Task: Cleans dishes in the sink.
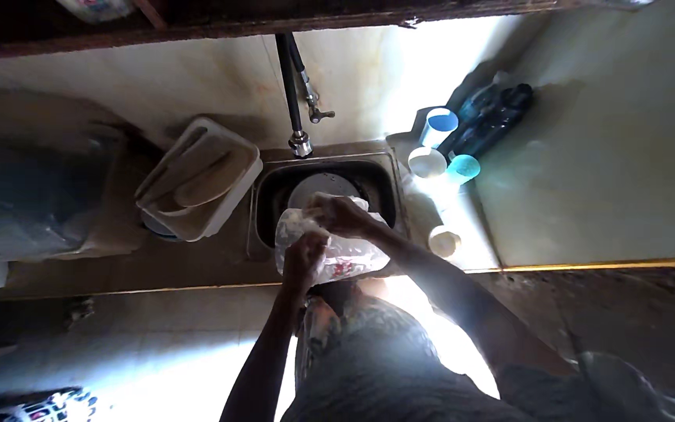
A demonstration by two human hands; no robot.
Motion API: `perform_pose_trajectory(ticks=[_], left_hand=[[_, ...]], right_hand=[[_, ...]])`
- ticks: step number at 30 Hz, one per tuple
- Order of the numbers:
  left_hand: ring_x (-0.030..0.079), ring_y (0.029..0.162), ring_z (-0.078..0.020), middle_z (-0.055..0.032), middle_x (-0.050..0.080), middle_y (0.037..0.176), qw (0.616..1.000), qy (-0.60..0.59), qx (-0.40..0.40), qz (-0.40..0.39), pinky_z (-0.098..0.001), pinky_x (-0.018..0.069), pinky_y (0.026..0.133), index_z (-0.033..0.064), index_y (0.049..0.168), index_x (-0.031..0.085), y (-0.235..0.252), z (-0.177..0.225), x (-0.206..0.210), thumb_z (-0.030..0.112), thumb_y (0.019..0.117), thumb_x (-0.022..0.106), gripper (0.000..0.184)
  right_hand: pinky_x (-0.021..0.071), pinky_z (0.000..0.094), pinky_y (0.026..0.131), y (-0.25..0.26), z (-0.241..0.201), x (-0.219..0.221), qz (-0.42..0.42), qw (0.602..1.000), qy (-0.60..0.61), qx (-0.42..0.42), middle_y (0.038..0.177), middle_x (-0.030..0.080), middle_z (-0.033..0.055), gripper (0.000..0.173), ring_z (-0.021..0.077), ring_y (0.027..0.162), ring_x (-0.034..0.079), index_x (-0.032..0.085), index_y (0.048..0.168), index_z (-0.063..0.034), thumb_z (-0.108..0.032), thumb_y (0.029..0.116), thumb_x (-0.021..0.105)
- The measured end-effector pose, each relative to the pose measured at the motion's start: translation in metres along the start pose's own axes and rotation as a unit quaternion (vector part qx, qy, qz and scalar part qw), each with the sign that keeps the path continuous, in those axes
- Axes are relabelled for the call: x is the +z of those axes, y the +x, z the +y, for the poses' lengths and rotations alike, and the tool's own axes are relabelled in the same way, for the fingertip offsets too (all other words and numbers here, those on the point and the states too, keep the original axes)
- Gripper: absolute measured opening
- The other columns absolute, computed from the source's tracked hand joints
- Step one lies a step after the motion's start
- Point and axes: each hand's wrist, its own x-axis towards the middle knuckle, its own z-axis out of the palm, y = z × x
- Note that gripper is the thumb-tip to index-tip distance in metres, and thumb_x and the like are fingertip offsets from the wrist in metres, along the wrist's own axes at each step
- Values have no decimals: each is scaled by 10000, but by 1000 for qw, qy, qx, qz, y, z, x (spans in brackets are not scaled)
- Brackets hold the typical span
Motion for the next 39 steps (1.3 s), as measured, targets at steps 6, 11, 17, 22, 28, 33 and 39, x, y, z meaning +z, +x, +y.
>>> perform_pose_trajectory(ticks=[6,11,17,22,28,33,39], left_hand=[[686,937,-330,-240,701,987,996,77,-18,-31,-493,531,901,-90,1149,672,5,24,5,163,1017,612,293],[683,887,-385,-270,687,919,992,129,-5,-14,-521,529,866,-137,1113,664,8,32,9,163,1008,631,320],[706,917,-404,-278,708,963,987,143,55,-40,-528,545,888,-125,1167,663,-2,31,14,174,1011,615,341],[719,938,-384,-270,721,994,993,105,49,-24,-515,551,901,-121,1160,671,-6,24,7,170,1002,619,335],[726,913,-366,-252,729,975,992,96,77,-11,-509,563,881,-118,1137,682,-3,8,8,167,992,635,323],[705,923,-308,-244,713,1000,998,46,48,12,-474,555,884,-120,1133,670,1,-13,2,179,988,646,333],[645,1047,-210,-231,646,1202,986,-82,-142,-23,-362,535,940,-98,1312,560,19,-15,-17,96,1030,575,342]], right_hand=[[546,569,914,1,-20,-3,135,989,-59,32,1118,740,166,299,330,1042,707,722,1220,-57,-238,993,652],[486,588,953,25,-61,-18,-32,967,-232,103,1198,688,221,266,402,1173,637,681,1208,-11,-159,1024,561],[482,598,963,70,-53,-28,-62,941,-297,151,1295,631,250,271,416,1224,598,657,1233,42,-82,1009,568],[490,627,896,67,-49,-72,-64,948,-259,173,1174,661,252,314,419,1127,634,673,1122,35,-239,970,662],[518,610,860,19,-49,-25,-48,975,-191,99,1120,671,269,350,443,1057,666,561,1288,35,-173,1007,581],[503,545,1009,53,-1,-23,48,987,-59,144,1238,653,251,310,378,1158,641,611,1281,50,-115,1019,596],[513,520,1006,42,19,-6,123,982,13,146,1326,606,238,302,365,1177,631,622,1306,35,-88,1052,514]])
